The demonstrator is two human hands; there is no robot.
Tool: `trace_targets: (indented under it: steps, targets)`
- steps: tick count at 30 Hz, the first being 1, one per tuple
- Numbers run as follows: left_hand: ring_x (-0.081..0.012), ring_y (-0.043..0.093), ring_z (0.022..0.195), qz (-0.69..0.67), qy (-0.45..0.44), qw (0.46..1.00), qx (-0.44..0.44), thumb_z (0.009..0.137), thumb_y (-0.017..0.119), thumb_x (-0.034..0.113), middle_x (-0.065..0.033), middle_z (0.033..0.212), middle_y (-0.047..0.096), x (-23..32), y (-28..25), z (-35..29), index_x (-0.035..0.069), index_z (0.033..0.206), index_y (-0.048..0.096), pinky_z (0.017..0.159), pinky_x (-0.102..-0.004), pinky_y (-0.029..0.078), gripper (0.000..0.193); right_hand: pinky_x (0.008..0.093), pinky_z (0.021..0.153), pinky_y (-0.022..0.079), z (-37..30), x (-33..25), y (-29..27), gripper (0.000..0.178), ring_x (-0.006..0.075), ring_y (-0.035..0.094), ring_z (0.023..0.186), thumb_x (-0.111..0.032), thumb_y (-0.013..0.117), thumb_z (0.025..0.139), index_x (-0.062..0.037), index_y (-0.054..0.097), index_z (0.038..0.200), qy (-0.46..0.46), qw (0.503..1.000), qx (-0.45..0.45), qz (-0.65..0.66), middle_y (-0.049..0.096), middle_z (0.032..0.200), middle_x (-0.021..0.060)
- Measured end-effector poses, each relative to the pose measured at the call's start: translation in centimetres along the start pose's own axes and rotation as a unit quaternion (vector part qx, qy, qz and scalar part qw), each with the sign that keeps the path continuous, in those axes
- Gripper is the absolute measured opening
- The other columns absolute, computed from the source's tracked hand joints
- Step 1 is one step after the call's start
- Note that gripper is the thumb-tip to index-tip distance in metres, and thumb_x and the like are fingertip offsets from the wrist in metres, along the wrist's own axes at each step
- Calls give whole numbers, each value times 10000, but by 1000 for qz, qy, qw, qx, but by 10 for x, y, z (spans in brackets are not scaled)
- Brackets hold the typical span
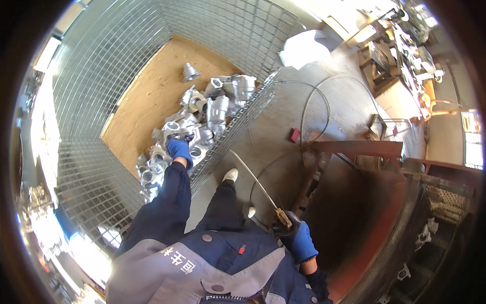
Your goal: The person repeatedly picks up metal castings from a wire basket, uses a wire brush to scrub their surfaces, and places them back into the basket. The process is repeated for multiple parts in a workshop setting.
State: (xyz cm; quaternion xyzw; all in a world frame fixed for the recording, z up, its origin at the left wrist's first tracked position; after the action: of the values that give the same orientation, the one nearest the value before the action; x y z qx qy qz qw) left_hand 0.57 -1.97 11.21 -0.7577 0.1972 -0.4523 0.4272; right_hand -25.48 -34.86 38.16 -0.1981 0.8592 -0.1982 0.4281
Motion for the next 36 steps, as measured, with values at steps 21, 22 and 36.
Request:
trace_targets:
  steps: [21, 22, 36]
  targets:
    - [-235, 622, 1007, -35, 194, 970, -145, 964, 483, 225, -143, 1066, 659, 68, 145, -69, 50, 1203, 608, 868, -350, 483, 321, 281, 830, 513, -265, 121, 2, 363, 136, 631, 909, -139, 666, 910, -20, 578, 1242, -41, 783, 478, 395, 683, 1045, 72]
    - [-229, 613, 1004, -134, 282, 938, -148, 962, 493, 196, -144, 1072, 646, 94, 171, -66, 37, 1226, 585, 874, -335, 478, 322, 280, 833, 513, -289, 123, 0, 355, 131, 626, 915, -123, 651, 917, -15, 572, 1246, -39, 752, 523, 400, 677, 1043, 67]
    - [-232, 658, 987, -343, 782, 361, -374, 908, 605, 43, -151, 1119, 662, 499, 16, -718, 60, 1271, 563, 798, -320, 531, 367, 320, 731, 534, -458, 216, -13, 287, 194, 654, 786, -157, 511, 960, 36, 575, 1163, -3, 420, 820, 389, 668, 888, 114]
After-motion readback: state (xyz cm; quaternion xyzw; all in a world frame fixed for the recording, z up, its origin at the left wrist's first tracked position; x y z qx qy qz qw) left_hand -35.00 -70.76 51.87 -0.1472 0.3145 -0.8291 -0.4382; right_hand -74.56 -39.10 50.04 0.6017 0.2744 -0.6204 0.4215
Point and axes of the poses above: each hand's wrist, its own z-axis towards the middle knuckle, its own y-axis out of the palm, x = y × z, the point moved 1 cm from there along z, towards the middle knuckle
